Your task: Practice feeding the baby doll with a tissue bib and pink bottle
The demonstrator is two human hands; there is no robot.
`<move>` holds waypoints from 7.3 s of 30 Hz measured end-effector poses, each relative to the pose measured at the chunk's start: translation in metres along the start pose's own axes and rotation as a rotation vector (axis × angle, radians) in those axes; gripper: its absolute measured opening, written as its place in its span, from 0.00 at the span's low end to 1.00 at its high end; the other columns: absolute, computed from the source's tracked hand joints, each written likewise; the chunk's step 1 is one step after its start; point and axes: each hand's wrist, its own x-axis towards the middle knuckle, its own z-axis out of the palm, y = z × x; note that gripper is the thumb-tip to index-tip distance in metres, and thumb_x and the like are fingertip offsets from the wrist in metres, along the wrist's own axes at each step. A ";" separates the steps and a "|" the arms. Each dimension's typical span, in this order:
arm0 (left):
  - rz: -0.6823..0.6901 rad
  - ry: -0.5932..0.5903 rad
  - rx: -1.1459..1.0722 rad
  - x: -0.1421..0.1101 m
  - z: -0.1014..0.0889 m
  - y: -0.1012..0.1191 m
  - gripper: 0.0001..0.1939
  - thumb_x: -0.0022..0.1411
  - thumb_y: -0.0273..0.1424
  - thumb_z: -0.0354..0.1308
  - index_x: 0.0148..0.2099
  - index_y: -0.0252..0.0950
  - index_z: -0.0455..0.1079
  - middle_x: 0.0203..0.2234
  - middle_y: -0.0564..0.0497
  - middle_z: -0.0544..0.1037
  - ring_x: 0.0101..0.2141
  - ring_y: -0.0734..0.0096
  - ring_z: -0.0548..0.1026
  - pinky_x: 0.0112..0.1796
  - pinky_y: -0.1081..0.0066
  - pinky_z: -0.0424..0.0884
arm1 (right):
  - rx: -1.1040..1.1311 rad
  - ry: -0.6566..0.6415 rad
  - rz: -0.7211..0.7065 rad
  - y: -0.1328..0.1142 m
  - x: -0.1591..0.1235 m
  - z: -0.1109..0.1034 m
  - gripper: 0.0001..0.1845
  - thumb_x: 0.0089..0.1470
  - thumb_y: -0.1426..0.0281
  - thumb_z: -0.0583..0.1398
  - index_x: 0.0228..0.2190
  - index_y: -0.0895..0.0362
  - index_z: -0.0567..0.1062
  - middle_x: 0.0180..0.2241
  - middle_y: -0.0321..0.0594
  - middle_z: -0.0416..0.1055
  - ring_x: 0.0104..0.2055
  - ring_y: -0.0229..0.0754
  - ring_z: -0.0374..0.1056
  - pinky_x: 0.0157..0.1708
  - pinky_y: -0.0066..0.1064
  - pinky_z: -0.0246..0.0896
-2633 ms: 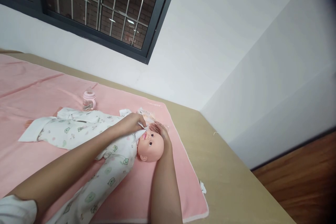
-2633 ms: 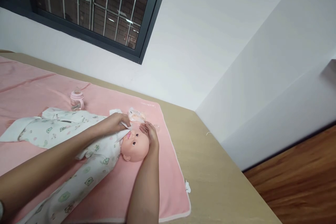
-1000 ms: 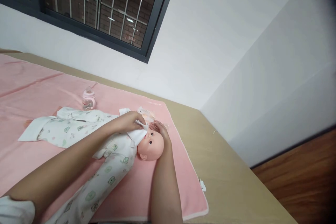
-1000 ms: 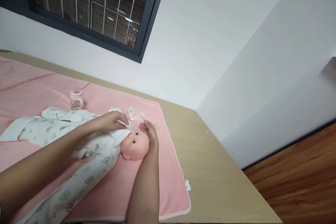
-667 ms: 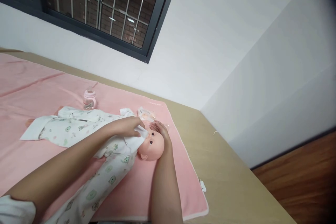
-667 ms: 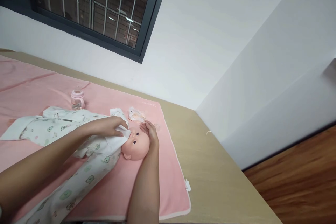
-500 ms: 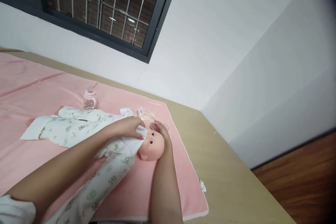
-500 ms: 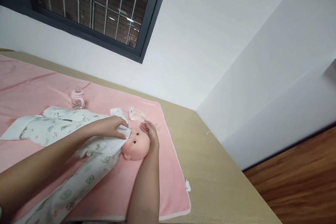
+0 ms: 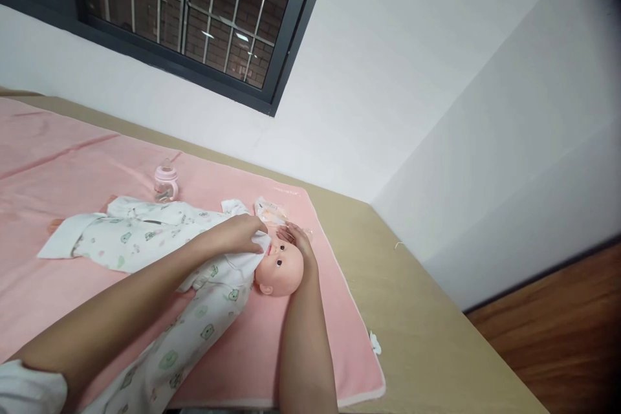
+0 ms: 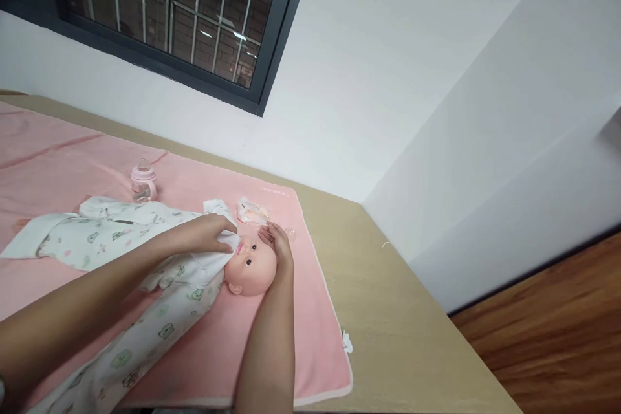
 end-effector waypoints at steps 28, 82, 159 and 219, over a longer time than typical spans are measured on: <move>0.026 0.154 -0.143 0.015 0.016 -0.015 0.11 0.54 0.27 0.55 0.40 0.35 0.76 0.40 0.47 0.80 0.41 0.59 0.76 0.40 0.70 0.66 | -0.007 -0.019 -0.010 0.002 0.001 -0.001 0.16 0.41 0.69 0.69 0.34 0.56 0.75 0.30 0.38 0.78 0.36 0.39 0.75 0.46 0.32 0.69; -0.029 0.189 -0.022 0.015 0.011 -0.017 0.11 0.56 0.26 0.55 0.39 0.37 0.78 0.40 0.47 0.80 0.43 0.58 0.76 0.40 0.71 0.67 | 0.004 -0.023 -0.003 0.000 -0.002 0.000 0.16 0.40 0.70 0.68 0.34 0.57 0.74 0.30 0.38 0.78 0.35 0.39 0.76 0.44 0.30 0.70; 0.033 0.193 -0.081 0.017 0.017 -0.016 0.12 0.54 0.25 0.53 0.38 0.37 0.77 0.38 0.48 0.80 0.40 0.60 0.76 0.40 0.71 0.67 | -0.003 -0.026 -0.006 0.001 -0.002 0.000 0.16 0.40 0.68 0.69 0.34 0.56 0.74 0.30 0.38 0.77 0.37 0.39 0.75 0.47 0.32 0.68; -0.105 0.518 0.042 -0.015 -0.052 -0.038 0.20 0.62 0.47 0.55 0.45 0.38 0.77 0.46 0.47 0.78 0.47 0.55 0.73 0.48 0.65 0.66 | -1.122 -0.071 -0.439 -0.108 -0.081 0.109 0.09 0.48 0.67 0.61 0.26 0.58 0.79 0.28 0.40 0.76 0.32 0.40 0.70 0.33 0.31 0.62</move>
